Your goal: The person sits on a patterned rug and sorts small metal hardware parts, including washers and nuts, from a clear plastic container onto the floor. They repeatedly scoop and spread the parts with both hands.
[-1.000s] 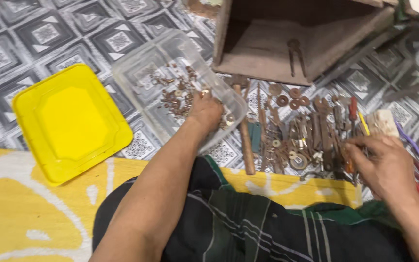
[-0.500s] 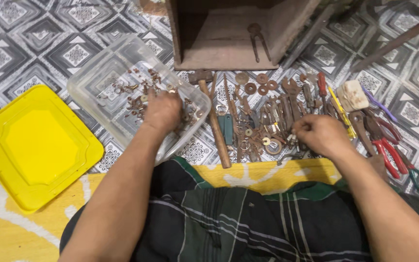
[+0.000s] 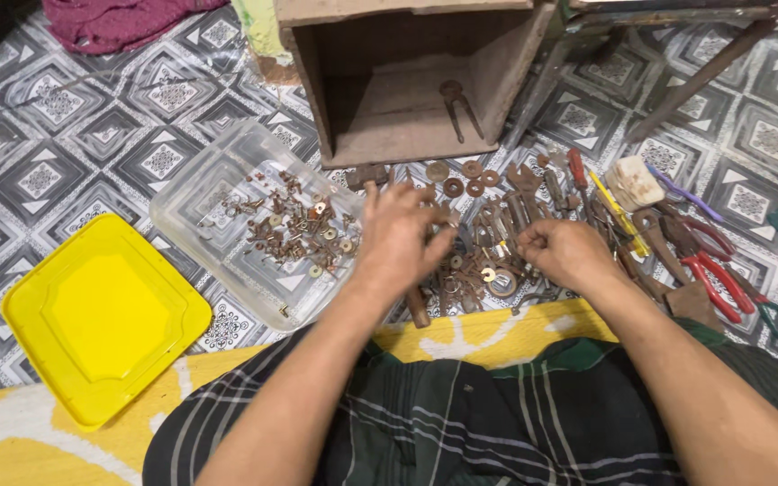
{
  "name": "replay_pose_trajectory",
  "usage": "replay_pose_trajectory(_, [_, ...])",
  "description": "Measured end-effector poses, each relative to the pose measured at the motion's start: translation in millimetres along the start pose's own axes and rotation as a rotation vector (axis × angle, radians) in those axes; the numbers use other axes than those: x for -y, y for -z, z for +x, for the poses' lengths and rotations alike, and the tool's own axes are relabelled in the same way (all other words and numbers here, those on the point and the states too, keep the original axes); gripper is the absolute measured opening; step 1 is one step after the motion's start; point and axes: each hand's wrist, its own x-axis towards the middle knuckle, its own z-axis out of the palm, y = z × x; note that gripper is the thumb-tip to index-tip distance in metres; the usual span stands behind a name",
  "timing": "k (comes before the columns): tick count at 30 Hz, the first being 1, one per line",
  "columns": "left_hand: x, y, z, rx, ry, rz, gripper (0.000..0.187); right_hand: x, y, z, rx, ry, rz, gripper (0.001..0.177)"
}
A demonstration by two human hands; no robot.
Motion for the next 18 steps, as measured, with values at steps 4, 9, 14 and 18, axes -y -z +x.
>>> replay_pose_trajectory(4, [-18.1,-26.5,-5.0,0.114,0.020,0.002,0.028,1.7,-5.0,0.7,-0.005,-0.005,0.035,0.024])
replay_pose_trajectory(9, [-16.0,-46.1,-11.4,0.065,-0.011,-0.004,0.032,5.2,-1.5,0.4,-0.030,0.020,-0.033,0.027])
replay_pose_trajectory(14, [-5.1,-32.4,-9.8,0.021,-0.013,0.030,0.035,9.5,6.9,-4.4,-0.035,0.029,-0.018,0.029])
replay_pose_trajectory(18, [6.9,-5.7,2.8,-0.052,-0.023,0.055,0.034,8.3,6.6,-1.9,-0.082,0.148,-0.079,0.033])
